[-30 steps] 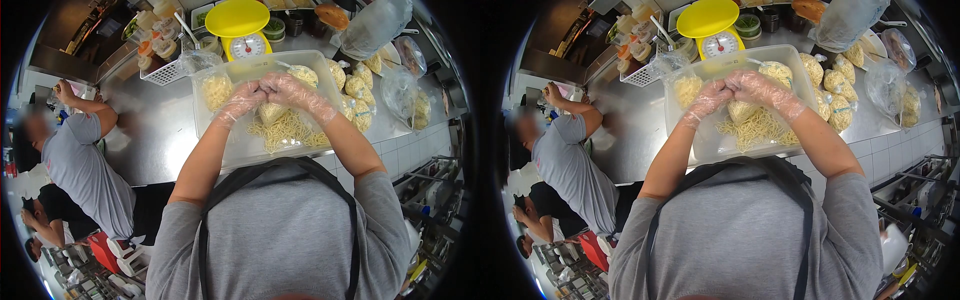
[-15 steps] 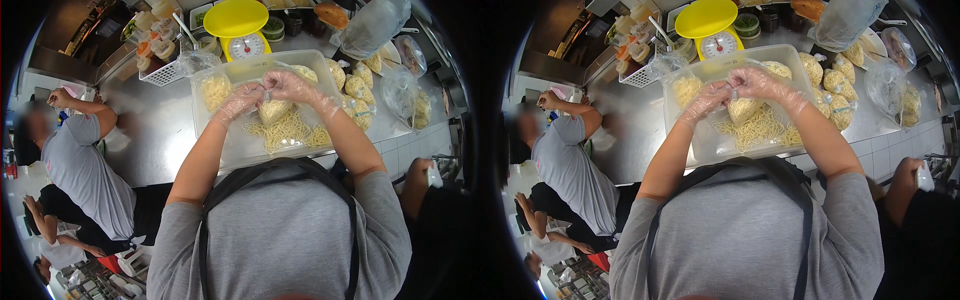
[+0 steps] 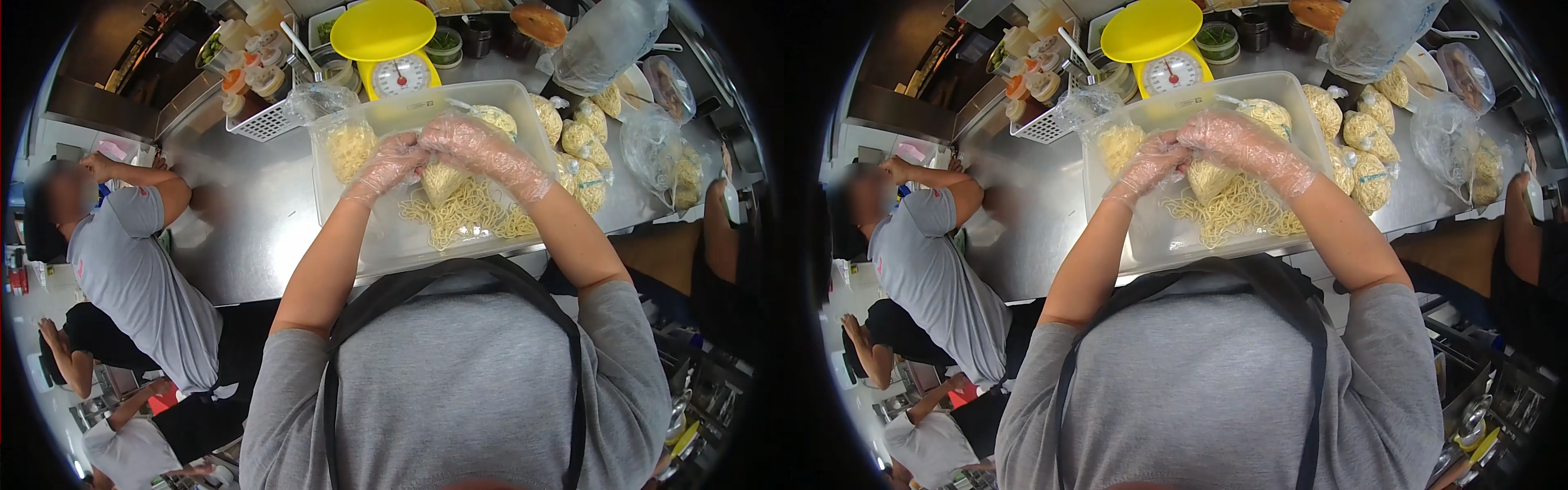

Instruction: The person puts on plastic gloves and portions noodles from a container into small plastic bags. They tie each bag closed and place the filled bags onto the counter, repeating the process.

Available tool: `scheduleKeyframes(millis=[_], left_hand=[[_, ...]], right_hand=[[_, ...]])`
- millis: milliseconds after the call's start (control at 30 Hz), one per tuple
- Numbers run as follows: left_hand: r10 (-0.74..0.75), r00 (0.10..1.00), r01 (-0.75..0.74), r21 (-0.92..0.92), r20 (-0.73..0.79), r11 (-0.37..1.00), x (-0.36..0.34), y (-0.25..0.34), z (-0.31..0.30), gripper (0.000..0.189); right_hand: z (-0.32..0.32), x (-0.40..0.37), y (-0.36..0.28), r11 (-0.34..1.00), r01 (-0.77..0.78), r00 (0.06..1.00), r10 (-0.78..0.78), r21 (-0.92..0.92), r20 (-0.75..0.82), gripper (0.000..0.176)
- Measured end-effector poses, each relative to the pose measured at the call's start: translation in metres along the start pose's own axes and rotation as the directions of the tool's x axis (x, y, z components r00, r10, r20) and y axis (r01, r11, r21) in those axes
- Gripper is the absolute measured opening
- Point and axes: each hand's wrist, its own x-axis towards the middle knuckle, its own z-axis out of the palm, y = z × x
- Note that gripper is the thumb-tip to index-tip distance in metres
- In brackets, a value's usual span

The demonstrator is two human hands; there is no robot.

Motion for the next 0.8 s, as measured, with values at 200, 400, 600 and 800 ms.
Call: scheduleKeyframes(millis=[200, 400, 600, 800], left_hand=[[0.023, 1.000, -0.023, 0.037, 0.009, 0.999, 0.001, -0.002, -0.002, 0.024], [0.074, 0.997, -0.074, -0.024, 0.001, 0.997, -0.003, 0.004, 0.003, 0.014], [-0.001, 1.000, 0.001, 0.015, -0.005, 1.000, 0.005, -0.009, -0.001, 0.013], [-0.037, 0.999, 0.037, -0.060, 0.002, 0.998, -0.001, -0.001, 0.004, 0.023]], right_hand=[[-0.006, 0.002, -0.005, 0.998, -0.044, 0.996, 0.048, -0.053, 0.075, 0.011], [0.001, -0.003, -0.004, 0.994, -0.080, 0.997, 0.080, -0.069, 0.001, 0.011], [-0.007, 0.002, -0.010, 1.000, -0.007, 0.999, 0.007, 0.011, 0.034, 0.010], [0.005, -0.004, 0.004, 0.997, 0.030, 1.000, -0.030, -0.070, 0.007, 0.015]])
